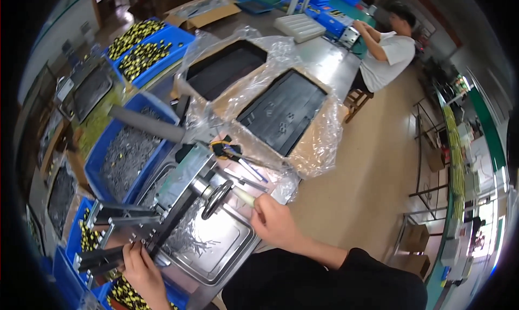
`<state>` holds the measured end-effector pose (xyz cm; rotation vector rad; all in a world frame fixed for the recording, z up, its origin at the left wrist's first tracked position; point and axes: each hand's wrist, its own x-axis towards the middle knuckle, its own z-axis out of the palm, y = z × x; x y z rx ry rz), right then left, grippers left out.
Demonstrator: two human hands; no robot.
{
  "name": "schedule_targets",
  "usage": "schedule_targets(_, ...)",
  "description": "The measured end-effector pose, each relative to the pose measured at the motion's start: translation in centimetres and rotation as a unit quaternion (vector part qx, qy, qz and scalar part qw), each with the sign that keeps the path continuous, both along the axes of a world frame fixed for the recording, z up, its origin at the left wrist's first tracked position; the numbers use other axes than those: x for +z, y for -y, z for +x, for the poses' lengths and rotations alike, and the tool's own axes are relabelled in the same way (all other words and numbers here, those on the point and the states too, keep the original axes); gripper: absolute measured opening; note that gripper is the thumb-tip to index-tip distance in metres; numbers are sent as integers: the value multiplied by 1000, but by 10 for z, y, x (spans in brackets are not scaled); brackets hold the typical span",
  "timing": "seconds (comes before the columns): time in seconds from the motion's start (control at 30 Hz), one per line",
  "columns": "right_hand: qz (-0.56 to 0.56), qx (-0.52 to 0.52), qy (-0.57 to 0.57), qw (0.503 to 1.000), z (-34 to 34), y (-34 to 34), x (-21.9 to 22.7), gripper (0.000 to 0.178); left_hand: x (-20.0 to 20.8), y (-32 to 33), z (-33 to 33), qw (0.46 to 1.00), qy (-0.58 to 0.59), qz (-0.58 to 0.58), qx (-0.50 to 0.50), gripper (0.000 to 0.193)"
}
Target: Assembling small electronic components using a manual press machine and tweezers at a factory workstation.
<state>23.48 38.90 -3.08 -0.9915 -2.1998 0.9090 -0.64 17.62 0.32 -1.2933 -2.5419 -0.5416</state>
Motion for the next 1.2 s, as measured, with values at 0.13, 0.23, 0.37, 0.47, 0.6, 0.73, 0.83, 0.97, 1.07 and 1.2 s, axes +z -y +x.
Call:
schedule_targets(0.13, -72, 89, 59, 992, 1, 12, -29, 12, -6, -1, -5, 999, -35, 7, -11, 15)
schedule_targets(0.23, -177, 190, -82, 962, -3, 24, -6, 12, 2, -8, -1, 999, -35, -15, 7, 21)
schedule_targets(0.37, -119, 130, -92, 980, -2, 10, 5, 13, -2, 7, -5, 1000, -28, 13, -5, 14)
schedule_targets(0.47, -44, 9, 46, 998, -7, -1, -11, 13, -7, 10, -1, 1000, -2, 28, 9, 18)
schedule_targets(0.6, -49, 83, 103, 990, -20, 15, -22, 17, -11, 9, -1, 998, 55, -37, -19, 29)
schedule_targets(0.73, -82, 28, 109, 990, -24, 52, 22, 5, -13, -1, -3, 998, -17, 0, -56, 22)
schedule_targets(0.83, 62, 67, 63, 994, 0, 6, -19, 12, -9, -3, 2, 993, -112, -1, -43, 16)
schedule_targets(0.97, 65, 34, 27, 997, -5, -18, -39, 24, -5, -3, 7, 989, -145, 30, -22, 12)
schedule_targets(1.07, 168, 108, 81, 977, -16, -6, -37, 19, -12, -6, 7, 984, -174, 40, 1, 20)
schedule_targets(1.2, 292, 172, 118, 933, -14, 10, -23, 20, -24, -13, 5, 981, -192, 34, 18, 23)
